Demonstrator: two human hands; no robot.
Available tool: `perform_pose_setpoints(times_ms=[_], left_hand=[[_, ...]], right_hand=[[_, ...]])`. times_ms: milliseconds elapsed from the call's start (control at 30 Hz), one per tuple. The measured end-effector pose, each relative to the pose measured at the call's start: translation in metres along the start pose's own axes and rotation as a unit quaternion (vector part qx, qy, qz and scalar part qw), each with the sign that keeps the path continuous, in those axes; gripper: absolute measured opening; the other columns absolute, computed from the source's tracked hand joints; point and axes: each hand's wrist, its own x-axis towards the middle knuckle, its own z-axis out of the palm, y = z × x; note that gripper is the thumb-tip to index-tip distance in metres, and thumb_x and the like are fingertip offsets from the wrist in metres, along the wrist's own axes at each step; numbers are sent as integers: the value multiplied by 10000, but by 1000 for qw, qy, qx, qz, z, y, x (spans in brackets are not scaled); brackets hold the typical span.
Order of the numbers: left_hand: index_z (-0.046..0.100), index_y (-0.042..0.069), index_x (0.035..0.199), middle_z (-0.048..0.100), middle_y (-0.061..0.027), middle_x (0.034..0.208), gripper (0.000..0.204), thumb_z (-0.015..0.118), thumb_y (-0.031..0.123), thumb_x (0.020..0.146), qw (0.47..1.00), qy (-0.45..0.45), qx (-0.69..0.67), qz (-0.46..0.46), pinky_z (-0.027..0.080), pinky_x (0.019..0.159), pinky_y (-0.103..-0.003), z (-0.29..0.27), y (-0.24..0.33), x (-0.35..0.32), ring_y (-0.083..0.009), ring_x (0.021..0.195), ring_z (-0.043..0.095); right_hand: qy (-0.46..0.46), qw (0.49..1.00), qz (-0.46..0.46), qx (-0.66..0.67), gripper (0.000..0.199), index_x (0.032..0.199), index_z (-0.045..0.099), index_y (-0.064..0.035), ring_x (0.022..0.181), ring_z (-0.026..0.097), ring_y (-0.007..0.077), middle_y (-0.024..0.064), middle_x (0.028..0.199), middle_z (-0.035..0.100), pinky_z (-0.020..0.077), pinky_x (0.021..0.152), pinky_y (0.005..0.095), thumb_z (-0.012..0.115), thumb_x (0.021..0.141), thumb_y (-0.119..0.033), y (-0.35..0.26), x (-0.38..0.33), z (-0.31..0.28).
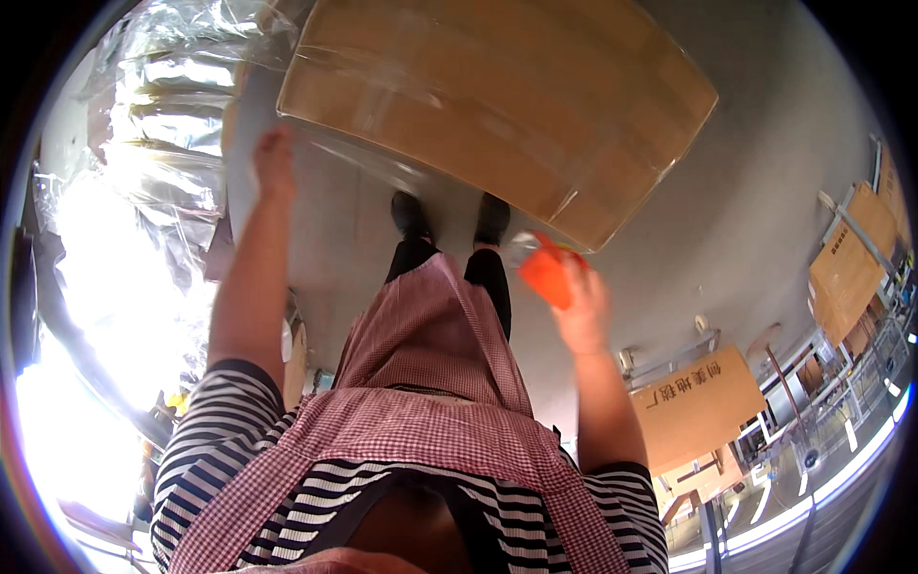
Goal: The person assembles a cardboard box, seals the bottom with a tape dispenser, applies a shipping label to the side, writes on the box with a marker, and then places several packaged items into the box.
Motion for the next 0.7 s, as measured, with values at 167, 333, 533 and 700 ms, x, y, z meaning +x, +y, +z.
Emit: perform_pose_setpoints(times_ms=[167,333,533,700], left_hand=[[695,73,976,676,-13,897,154,711,188,874,999,48,-4,-3,468,737,-232,-21,-4,96,-113,829,608],[659,35,1036,652,-61,876,158,597,135,931,984,80,-9,-157,493,638,-260,41,30,75,-159,745,587],[473,48,1343,529,-169,1271,463,405,351,1000,957,99,-167,-216,508,820,-372,42,14,79,-265,1018,567],[341,68,1452,361,-154,1475,689,403,558,973,967,113,-223,-56,317,1089,-454,88,8,28,-296,1314,389]], right_hand=[[-78,967,166,-176,851,1387,465,-197,1012,570,360,123,1078,554,475,883,462,770,619,9,102,-42,-41],[-77,955,191,-212,723,1347,477,-195,1023,575,353,128,1076,565,476,877,455,737,692,-33,128,-23,-1],[-190,877,398,-193,480,1231,543,-153,948,617,409,190,1042,652,497,844,483,644,774,-53,142,-21,20],[17,900,425,98,417,1178,551,-55,953,661,321,139,1022,678,512,832,451,628,768,-36,147,-63,21]])
